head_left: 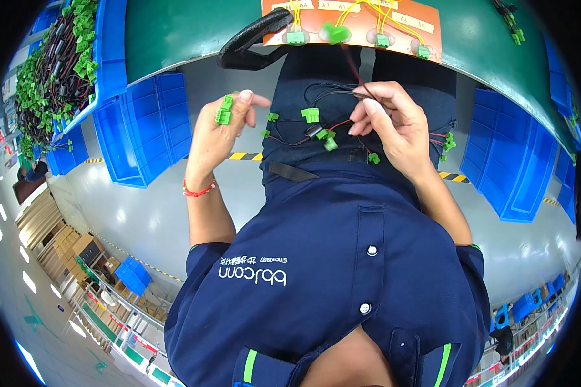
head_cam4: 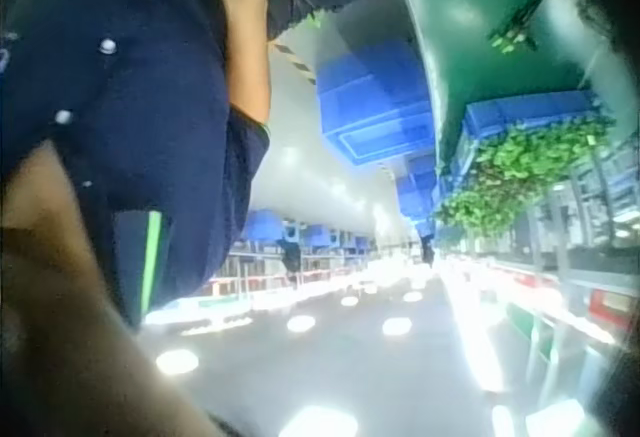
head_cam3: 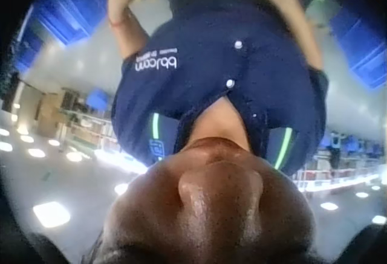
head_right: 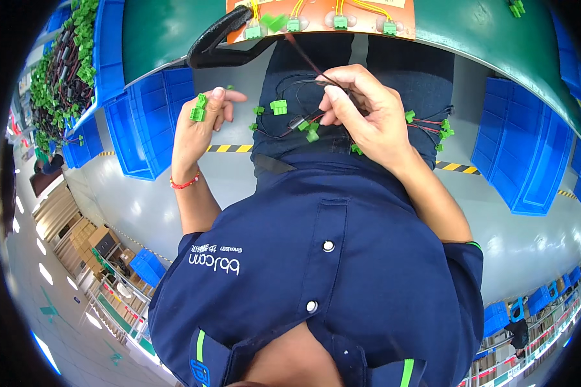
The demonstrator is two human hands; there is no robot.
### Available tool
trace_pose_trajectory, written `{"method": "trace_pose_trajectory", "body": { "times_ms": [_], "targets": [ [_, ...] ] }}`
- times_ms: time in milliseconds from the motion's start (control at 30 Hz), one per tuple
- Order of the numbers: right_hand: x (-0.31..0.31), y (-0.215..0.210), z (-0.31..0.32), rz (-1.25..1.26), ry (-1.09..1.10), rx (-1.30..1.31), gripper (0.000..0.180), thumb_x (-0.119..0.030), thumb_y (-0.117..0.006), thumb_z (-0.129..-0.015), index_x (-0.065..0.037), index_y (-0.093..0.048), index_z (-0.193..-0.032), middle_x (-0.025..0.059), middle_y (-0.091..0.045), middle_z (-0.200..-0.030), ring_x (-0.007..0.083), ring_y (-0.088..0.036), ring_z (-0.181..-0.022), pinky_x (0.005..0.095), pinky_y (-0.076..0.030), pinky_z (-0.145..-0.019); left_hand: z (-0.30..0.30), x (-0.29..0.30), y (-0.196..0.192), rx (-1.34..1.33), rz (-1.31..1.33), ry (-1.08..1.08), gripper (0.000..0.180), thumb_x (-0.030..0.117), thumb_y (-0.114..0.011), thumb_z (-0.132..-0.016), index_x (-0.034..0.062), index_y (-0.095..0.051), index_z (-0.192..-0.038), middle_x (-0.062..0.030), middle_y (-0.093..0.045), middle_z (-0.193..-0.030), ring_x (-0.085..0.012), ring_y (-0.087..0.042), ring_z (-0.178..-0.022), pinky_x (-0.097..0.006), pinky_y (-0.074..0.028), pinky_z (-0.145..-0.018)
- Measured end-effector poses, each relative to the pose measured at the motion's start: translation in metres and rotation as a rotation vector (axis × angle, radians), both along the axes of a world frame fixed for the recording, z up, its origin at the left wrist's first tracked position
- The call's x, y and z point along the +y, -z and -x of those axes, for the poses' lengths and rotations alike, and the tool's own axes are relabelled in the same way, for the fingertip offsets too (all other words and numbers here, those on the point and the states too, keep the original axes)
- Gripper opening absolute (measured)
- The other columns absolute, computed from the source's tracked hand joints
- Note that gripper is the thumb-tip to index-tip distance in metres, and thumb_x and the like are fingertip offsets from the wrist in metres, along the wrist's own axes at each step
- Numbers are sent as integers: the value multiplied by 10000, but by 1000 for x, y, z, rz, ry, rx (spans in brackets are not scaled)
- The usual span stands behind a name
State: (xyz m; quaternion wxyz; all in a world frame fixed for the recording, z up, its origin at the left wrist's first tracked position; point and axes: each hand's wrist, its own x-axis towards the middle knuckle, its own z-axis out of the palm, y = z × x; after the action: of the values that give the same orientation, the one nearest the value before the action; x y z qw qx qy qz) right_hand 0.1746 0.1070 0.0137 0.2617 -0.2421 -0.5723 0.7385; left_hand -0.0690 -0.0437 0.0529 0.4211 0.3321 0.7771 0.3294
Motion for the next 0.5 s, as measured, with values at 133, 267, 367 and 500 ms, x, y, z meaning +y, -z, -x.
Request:
{"method": "trace_pose_trajectory", "body": {
  "times_ms": [133, 267, 367, 500],
  "targets": [
    [-7, -13, -6, -131, 108, 87, 177, -8, -551, -987, 30, -602, -1151, 65, -617, -881, 76, -607, -700, 203, -505, -601, -14, 7, 3, -201, -253, 184, 423, 321, -454, -1068, -10, -718, -1067, -25, -567, -814, -68, -470, -641, -242, -388, -567],
    [0, -20, 1, -329, 113, 118, 166, -31, -545, -998, 39, -590, -1141, 54, -602, -846, 51, -547, -639, 192, -438, -548, -46, 24, -3, -204, -424, -42, 349, 237, -527, -1041, 22, -602, -1305, -38, -537, -969, -95, -501, -715, -258, -431, -646],
    [5, -24, 5, 41, 14, 84, 171, -88, -523, -1024, 26, -574, -1140, 36, -583, -799, 31, -480, -580, 184, -386, -505, -54, 33, -1, -92, -503, 99, 335, 211, -565, -1018, 32, -620, -1295, -39, -526, -965, -109, -502, -802, -259, -435, -724],
    [20, -29, 12, 429, 58, 118, 240, -237, -479, -1063, -17, -561, -1112, -12, -494, -696, 24, -379, -488, 174, -311, -438, -50, 36, 6, -38, -576, 380, 405, 233, -609, -985, 9, -606, -1322, -46, -499, -1026, -76, -459, -739, -231, -426, -703]
  ]
}}
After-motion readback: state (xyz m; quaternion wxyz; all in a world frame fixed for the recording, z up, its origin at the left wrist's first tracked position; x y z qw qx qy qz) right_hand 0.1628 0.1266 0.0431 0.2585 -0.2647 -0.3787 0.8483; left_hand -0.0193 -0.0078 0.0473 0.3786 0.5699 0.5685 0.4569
